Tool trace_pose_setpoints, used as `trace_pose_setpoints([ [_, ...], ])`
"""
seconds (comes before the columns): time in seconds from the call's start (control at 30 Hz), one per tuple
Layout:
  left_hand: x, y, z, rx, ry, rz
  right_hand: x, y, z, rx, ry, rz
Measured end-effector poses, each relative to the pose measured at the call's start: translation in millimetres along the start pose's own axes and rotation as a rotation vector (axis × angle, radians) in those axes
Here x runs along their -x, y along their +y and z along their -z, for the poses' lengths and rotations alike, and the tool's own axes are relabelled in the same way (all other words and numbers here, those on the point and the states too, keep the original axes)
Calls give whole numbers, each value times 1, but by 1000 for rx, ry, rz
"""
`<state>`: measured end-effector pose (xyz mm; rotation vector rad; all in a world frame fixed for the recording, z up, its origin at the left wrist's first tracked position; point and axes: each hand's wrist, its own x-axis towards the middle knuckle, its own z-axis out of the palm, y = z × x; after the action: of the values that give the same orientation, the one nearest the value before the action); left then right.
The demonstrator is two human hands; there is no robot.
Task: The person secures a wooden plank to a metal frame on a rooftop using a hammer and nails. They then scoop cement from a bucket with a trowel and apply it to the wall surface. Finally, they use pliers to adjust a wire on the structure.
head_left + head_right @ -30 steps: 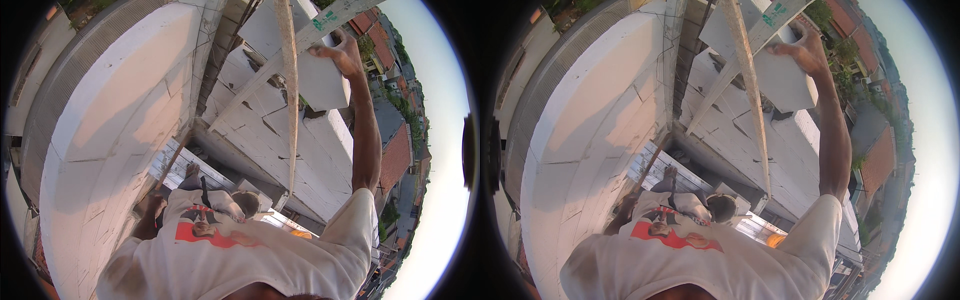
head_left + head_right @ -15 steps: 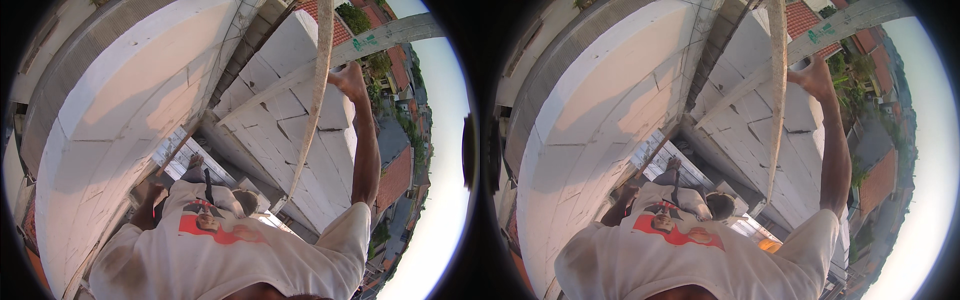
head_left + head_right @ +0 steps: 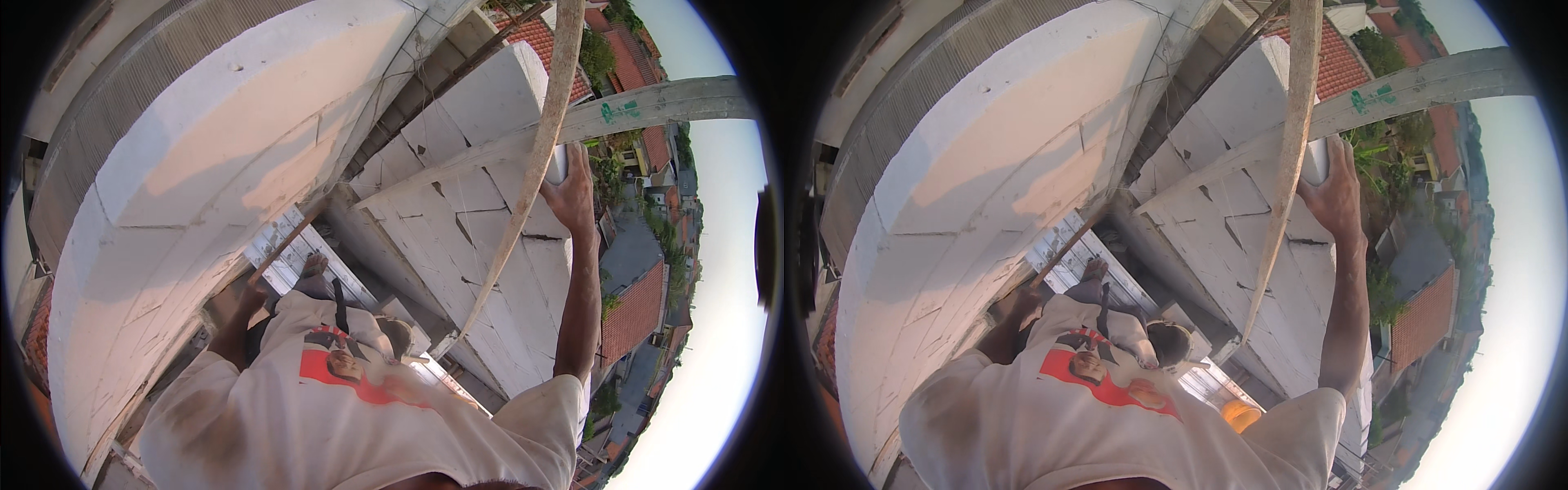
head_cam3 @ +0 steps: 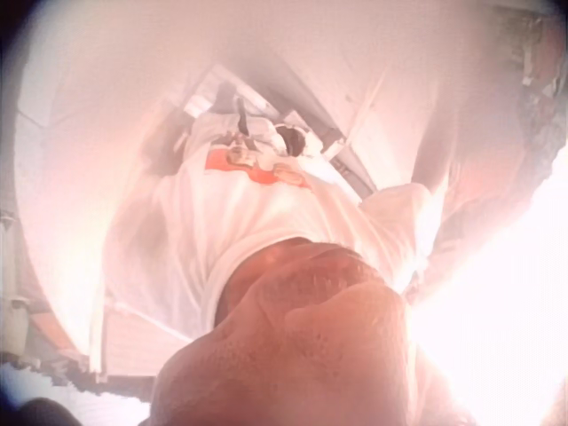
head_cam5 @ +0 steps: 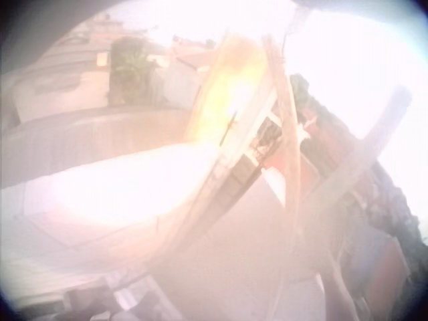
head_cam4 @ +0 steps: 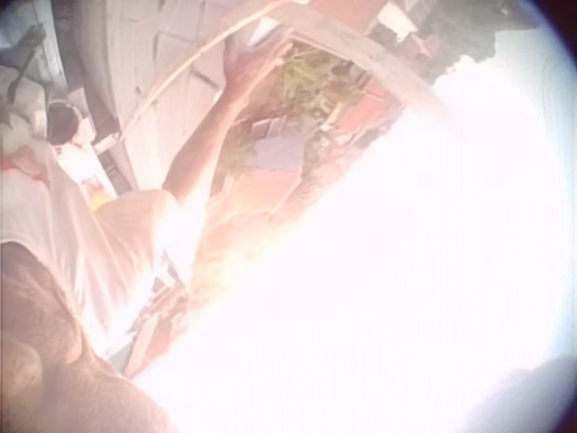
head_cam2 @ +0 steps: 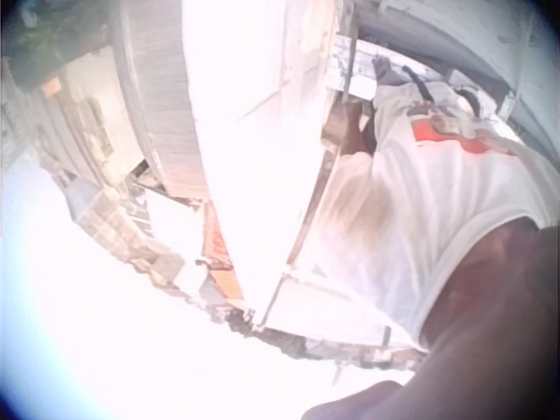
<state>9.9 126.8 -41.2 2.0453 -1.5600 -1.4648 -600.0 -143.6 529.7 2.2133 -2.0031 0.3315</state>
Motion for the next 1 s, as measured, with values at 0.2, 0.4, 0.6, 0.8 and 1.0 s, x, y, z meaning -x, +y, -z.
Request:
trace_pose_setpoints([
  [0.2, -37, -14, -5, -259, -28, -579, -6, -6, 4, -92, -40, -24],
  [0.4, -48, 6, 18, -207, -106, -439, 2, -6, -3, -123, 39, 18],
  [0.6, -34, 78, 48, 78, -190, -171, 8, 23, -18, -72, 101, 87],
  [0.8, -62, 52, 41, -235, -124, -568, 9, 26, -23, -101, 80, 61],
  [1.0, -93, 39, 42, -444, -163, -916, 16, 43, -3, -72, 298, 144],
])
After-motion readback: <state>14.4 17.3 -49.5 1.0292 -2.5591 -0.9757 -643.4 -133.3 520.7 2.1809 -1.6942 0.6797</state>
